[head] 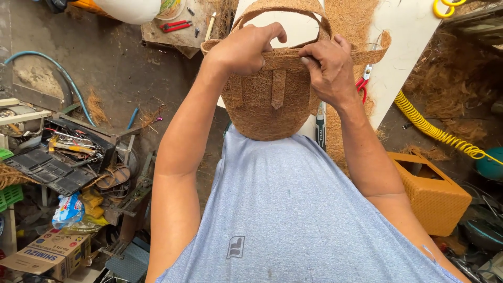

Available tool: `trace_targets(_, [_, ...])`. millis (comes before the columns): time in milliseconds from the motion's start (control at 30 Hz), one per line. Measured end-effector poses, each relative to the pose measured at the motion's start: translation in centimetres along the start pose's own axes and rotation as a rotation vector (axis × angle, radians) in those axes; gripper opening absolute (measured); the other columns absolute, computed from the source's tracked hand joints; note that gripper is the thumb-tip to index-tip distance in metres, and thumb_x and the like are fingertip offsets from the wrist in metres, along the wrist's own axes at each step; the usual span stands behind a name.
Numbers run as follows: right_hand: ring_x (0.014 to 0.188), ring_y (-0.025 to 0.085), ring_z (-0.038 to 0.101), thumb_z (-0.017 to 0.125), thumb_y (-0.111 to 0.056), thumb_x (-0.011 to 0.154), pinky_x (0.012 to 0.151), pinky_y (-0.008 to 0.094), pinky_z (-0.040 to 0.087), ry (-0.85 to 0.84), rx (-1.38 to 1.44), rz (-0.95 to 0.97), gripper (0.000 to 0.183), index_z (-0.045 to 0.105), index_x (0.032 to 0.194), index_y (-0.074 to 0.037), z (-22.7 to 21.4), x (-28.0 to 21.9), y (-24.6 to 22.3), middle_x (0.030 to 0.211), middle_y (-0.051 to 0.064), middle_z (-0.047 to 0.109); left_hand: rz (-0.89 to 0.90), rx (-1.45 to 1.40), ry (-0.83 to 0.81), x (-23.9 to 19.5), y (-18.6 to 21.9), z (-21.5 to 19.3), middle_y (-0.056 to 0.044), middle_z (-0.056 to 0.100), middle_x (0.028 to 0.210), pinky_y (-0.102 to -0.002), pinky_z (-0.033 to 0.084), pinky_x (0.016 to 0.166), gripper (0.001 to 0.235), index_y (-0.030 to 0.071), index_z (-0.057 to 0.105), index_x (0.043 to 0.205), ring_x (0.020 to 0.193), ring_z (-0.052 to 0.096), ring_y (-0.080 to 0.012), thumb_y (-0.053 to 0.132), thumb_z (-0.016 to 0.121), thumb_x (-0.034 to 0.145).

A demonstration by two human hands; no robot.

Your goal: The person assembles a cocofiber tote bag by hand, using red-handled scissors to trim excess material and a rubber mallet to secure straps. The person adjusts the bag's handles and front flap, then trims and folds a small strip of cocofiber to attach as a decorative element.

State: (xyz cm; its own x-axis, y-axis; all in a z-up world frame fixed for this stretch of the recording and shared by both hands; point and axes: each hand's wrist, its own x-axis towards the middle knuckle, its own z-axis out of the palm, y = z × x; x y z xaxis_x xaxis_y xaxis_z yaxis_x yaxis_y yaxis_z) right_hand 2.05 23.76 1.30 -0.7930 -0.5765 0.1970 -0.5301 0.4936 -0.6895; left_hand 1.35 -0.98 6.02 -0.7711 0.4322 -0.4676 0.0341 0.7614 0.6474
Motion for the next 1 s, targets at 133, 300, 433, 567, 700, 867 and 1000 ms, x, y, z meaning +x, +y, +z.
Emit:
trace_targets(133, [0.089,0.022,0.066,0.067,0.0,0.098,0.108,0.061,0.031,0.027,-0.002,-0.01,0.01,0.071,0.103,-0.007,-0.9,0.3,-1.2,0.095,0.005,0.072,0.065,0.05,0.041,-0.3,-0.1,0.7,-0.013,0.067,0.094,-0.049,0.042,0.064,0.065,0.019,0.047,0.126,0.087,0.06,-0.0378,-0.011,0.042,0.068])
trace_targets(300, [0.092,0.022,0.068,0.068,-0.003,0.098,0.109,0.062,0.03,0.037,0.0,-0.023,0.007,0.071,0.104,-0.007,-0.8,0.1,-1.3,0.097,0.006,0.073,0.122,0.03,0.117,-1.9,1.2,0.6,-0.011,0.055,0.063,-0.048,0.034,0.054,0.061,0.013,0.049,0.122,0.061,0.052,-0.037,-0.015,0.043,0.068])
trace_targets(433, [0.091,0.025,0.068,0.067,-0.01,0.103,0.109,0.057,0.03,0.075,-0.039,-0.105,0.007,0.071,0.107,-0.005,-1.4,0.3,-2.1,0.097,0.009,0.073,0.064,0.085,0.155,-4.2,3.9,-0.5,-0.027,0.067,0.086,-0.053,0.04,0.057,0.066,0.009,0.044,0.128,0.075,0.06,-0.0489,-0.021,0.043,0.069])
trace_targets(567, [0.087,0.026,0.067,0.071,-0.008,0.1,0.111,0.053,0.031,0.107,-0.108,-0.158,0.009,0.073,0.109,-0.005,-2.0,0.6,-3.2,0.096,0.011,0.074,0.048,0.175,0.225,-5.1,4.4,0.2,-0.025,0.063,0.071,-0.058,0.037,0.052,0.069,0.008,0.042,0.132,0.067,0.058,-0.0543,-0.018,0.045,0.067])
trace_targets(700, [0.088,0.028,0.066,0.076,-0.006,0.097,0.11,0.053,0.032,0.125,-0.158,-0.197,0.012,0.072,0.108,-0.004,-1.7,0.4,-4.1,0.096,0.01,0.072,0.148,0.299,0.402,-5.2,2.1,3.0,-0.017,0.063,0.075,-0.057,0.043,0.056,0.078,0.008,0.036,0.139,0.069,0.061,-0.048,-0.018,0.051,0.066])
trace_targets(867, [0.091,0.029,0.067,0.077,-0.006,0.095,0.112,0.055,0.031,0.116,-0.206,-0.157,0.016,0.071,0.111,-0.005,-1.0,-0.8,-5.6,0.099,0.011,0.073,0.205,0.368,0.455,-6.4,1.1,5.0,-0.013,0.063,0.084,-0.053,0.047,0.057,0.089,0.009,0.031,0.148,0.069,0.063,-0.0384,-0.02,0.056,0.067])
trace_targets(1000, [0.09,0.029,0.064,0.07,-0.02,0.101,0.11,0.055,0.032,0.114,-0.289,-0.086,0.028,0.067,0.125,-0.005,0.0,-1.9,-7.5,0.099,0.012,0.071,0.264,0.343,0.51,-7.5,0.2,6.1,-0.011,0.063,0.088,-0.047,0.05,0.059,0.086,0.01,0.03,0.149,0.069,0.062,-0.0335,-0.02,0.056,0.073])
